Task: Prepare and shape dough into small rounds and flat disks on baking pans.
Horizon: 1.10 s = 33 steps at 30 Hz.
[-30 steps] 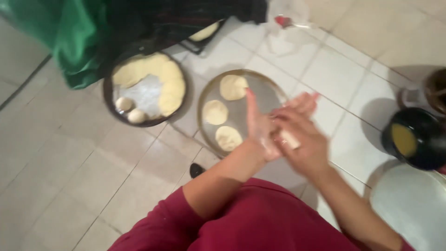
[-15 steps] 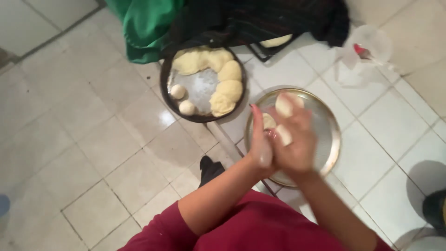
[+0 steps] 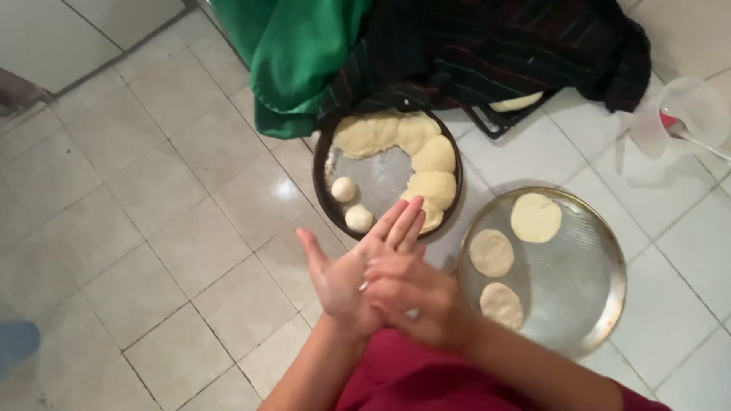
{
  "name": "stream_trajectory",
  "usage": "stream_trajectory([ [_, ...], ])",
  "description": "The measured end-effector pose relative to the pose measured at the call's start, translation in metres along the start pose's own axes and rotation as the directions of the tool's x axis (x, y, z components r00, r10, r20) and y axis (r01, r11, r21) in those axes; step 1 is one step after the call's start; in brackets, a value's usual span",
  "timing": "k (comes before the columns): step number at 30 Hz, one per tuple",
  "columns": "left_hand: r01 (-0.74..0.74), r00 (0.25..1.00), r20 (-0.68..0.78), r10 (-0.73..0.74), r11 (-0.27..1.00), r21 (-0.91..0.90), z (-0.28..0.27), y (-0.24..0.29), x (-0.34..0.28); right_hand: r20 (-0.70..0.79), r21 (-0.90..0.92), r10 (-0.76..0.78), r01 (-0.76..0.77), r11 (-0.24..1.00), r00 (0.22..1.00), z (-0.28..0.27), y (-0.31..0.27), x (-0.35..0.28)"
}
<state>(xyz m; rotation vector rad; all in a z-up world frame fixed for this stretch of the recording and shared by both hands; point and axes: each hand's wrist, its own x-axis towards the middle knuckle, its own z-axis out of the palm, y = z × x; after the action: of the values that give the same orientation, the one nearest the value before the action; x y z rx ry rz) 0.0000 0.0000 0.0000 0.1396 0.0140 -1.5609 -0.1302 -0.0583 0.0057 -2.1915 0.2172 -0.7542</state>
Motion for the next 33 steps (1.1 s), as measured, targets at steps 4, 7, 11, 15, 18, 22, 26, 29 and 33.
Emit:
stream_trajectory([
  [4,-0.033,0.998,-0.055,0.032,0.999,-0.019,-0.010,-0.001,0.007,-0.090,-0.164,0.138,-0.151,0.975,0.986,0.004,0.012,0.022],
  [7,0.025,0.998,0.048,-0.027,0.999,0.043,-0.026,0.022,0.012,-0.168,0.004,0.144,-0.145,0.989,0.975,0.019,0.001,0.038],
  [11,-0.044,0.999,0.006,0.044,0.999,-0.016,-0.014,0.037,0.021,-0.038,0.018,0.084,-0.084,0.996,0.996,0.027,0.025,0.044],
  [15,-0.066,0.996,-0.053,0.074,0.986,0.151,-0.042,0.027,0.028,-0.146,-0.006,0.190,-0.193,0.981,0.971,0.035,0.026,0.058],
  [18,-0.199,0.973,-0.135,0.186,0.976,-0.087,-0.067,0.051,0.039,0.034,0.275,0.128,-0.133,0.952,0.991,0.033,0.030,0.051],
  [22,-0.348,0.899,-0.323,0.296,0.930,-0.116,-0.077,0.083,0.039,0.072,0.353,0.419,-0.416,0.838,0.905,0.030,0.097,0.041],
  [26,-0.413,0.799,-0.383,0.463,0.886,0.210,-0.075,0.104,0.026,-0.055,0.112,0.618,-0.610,0.784,0.784,0.031,0.166,0.046],
  [29,-0.367,0.791,-0.409,0.455,0.888,0.278,-0.082,0.112,0.023,0.034,-0.124,0.535,-0.528,0.840,0.844,0.029,0.192,0.054],
  [33,-0.271,0.840,-0.411,0.354,0.930,0.247,-0.095,0.110,0.013,0.152,-0.426,0.369,-0.276,0.862,0.917,0.032,0.204,0.057],
])
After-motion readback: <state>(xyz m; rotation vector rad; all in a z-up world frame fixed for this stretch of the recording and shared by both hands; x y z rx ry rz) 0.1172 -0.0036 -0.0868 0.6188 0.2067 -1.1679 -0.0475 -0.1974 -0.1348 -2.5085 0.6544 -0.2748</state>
